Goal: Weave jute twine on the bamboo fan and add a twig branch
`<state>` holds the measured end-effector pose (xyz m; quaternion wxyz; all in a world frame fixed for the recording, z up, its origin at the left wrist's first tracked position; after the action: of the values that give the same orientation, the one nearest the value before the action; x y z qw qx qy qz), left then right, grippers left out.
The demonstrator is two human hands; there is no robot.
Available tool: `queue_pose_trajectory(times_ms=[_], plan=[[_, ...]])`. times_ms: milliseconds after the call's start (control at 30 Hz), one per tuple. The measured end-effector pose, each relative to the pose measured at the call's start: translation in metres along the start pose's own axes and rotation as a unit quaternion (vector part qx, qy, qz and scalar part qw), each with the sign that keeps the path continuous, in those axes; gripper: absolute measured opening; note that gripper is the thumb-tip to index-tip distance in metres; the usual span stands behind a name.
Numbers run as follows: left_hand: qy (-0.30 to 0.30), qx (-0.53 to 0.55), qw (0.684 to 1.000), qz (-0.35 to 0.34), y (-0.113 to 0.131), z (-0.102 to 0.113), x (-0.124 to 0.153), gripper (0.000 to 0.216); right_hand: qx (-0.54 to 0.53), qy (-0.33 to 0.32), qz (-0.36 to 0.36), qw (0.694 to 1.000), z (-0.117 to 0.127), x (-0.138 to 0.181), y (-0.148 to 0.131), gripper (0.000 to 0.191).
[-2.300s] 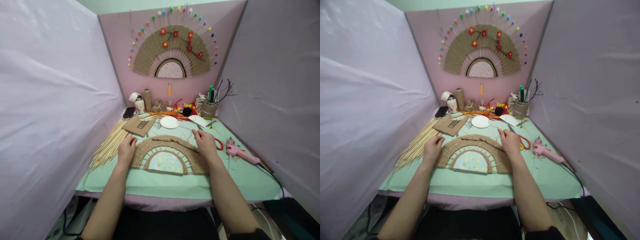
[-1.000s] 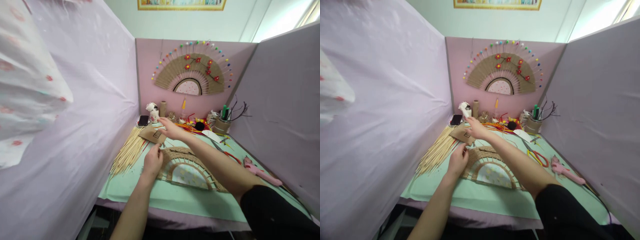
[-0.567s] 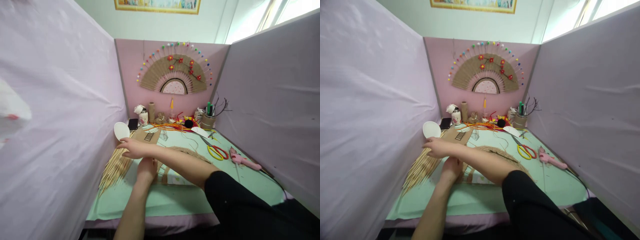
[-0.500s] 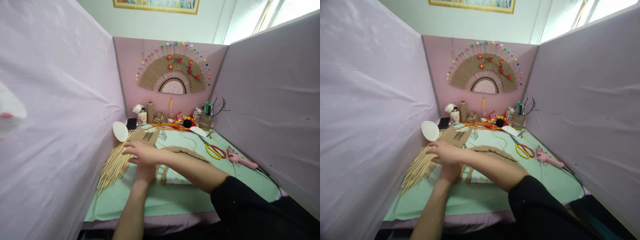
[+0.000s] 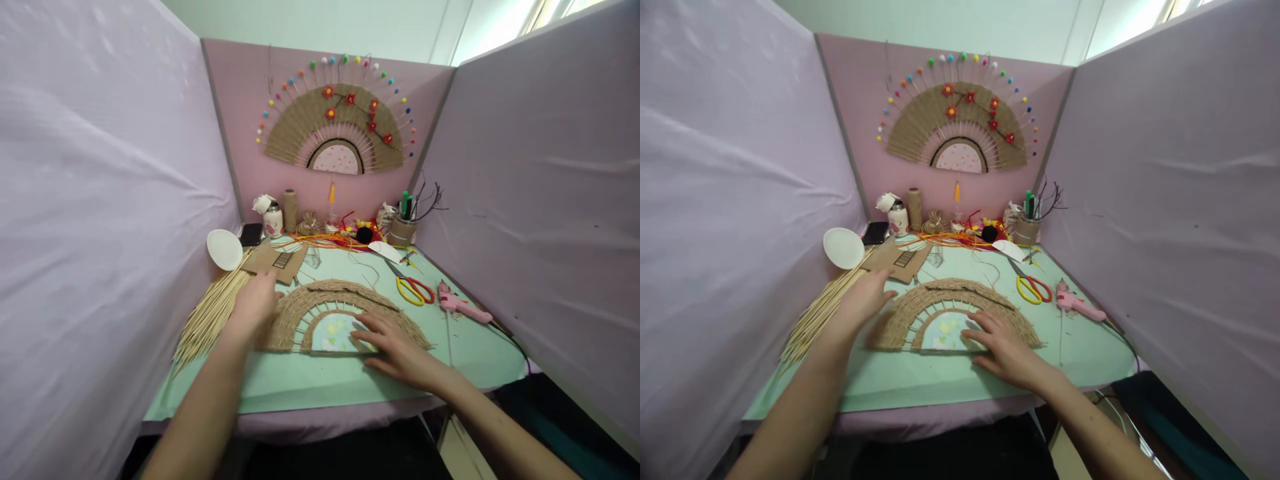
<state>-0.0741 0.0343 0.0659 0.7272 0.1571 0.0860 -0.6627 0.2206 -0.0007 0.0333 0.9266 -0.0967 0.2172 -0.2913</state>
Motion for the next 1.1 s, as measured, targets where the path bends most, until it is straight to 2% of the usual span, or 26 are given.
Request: queue_pose_trajectory(times_ms=[133,333,433,567,733,867,1100], plan=[[-0.032,-0.134,0.990,-0.018,-0.018,-0.017,-0.041,0.034,-0.001,0.008,0.004,1.000,-0.007,0.007,0.002,0.048],[-0.053,-0.142,0.983,-0.102,-0.028,-0.054,-0.076,0.038,-0.017,0.045,0.028,0.998,-0.013,0.007,0.003,0.049],[-0.088,-0.139,0.980,-0.109,-0.033,-0.068,-0.085,0.045,-0.018,0.063,0.036,0.997,-0.015,0.003,0.008,0.047],[-0.076,-0.129,0.986,-0.078,-0.033,-0.072,-0.095,0.053,-0.011,0.071,0.047,0.996,-0.018,-0.008,0.015,0.047],[-0.061,-0.134,0.988,-0.046,-0.021,-0.075,-0.101,0.054,-0.012,0.096,0.050,0.994,-0.020,-0.021,0.021,0.046],[-0.073,-0.132,0.988,-0.046,-0.017,-0.081,-0.100,0.053,-0.021,0.107,0.037,0.993,-0.020,-0.020,0.028,0.047],[-0.085,-0.128,0.988,-0.026,-0.014,-0.080,-0.097,0.051,-0.015,0.089,0.018,0.996,-0.020,-0.013,0.029,0.040]])
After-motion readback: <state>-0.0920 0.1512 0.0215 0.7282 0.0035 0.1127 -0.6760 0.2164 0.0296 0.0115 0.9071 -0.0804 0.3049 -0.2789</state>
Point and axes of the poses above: each hand's wrist, its own x-axis away from the middle knuckle, its own z-axis out of the back of the hand, y = z × x, the point moved 5 cm from there along -x, towards the middle knuckle, and after that the axes turned 7 degrees about y, right-handed, at the moved point
